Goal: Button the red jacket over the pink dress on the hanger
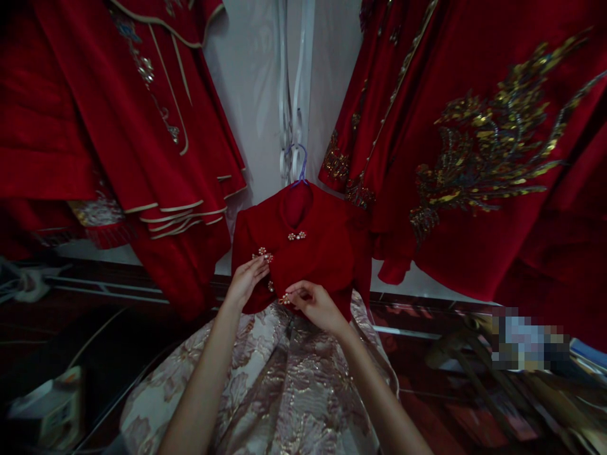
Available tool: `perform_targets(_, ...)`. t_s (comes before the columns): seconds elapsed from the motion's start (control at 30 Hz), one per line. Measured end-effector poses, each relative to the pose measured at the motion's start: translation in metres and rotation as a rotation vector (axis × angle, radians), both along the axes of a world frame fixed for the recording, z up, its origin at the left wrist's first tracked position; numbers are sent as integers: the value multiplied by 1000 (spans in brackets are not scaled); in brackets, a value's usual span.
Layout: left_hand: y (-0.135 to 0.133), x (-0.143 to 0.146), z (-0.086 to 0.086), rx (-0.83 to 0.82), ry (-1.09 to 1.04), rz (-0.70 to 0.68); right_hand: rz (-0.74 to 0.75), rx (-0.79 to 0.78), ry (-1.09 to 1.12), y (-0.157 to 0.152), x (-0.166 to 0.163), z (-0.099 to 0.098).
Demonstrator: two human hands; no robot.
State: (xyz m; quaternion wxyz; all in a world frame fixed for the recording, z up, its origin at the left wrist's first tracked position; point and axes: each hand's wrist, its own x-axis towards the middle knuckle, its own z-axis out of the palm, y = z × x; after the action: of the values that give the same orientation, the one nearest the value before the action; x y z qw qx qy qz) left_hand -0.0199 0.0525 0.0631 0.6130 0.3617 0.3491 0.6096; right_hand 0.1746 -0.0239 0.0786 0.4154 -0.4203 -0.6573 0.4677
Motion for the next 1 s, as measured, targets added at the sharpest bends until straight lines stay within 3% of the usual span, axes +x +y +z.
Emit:
perform_targets(0.53, 5, 12, 0, 23, 71, 73, -64, -108, 88, 0, 2, -9)
perform_targets(0.77, 31, 19, -7, 27, 250, 355, -81, -75, 107, 0, 4, -5)
perform_targets(0.83, 36, 14, -4, 38, 328, 264, -81, -47, 110, -1, 7, 2)
perform_targets(0.9, 38, 6, 3, 23, 461, 55, -67, -18, 116, -2, 14, 10)
perform_targets(0.97, 35, 0, 17, 46, 668, -98, -64, 2, 121, -2, 23, 16)
perform_targets(1.0, 33, -1, 25, 102, 789, -111, -74, 5, 123, -2, 26, 19)
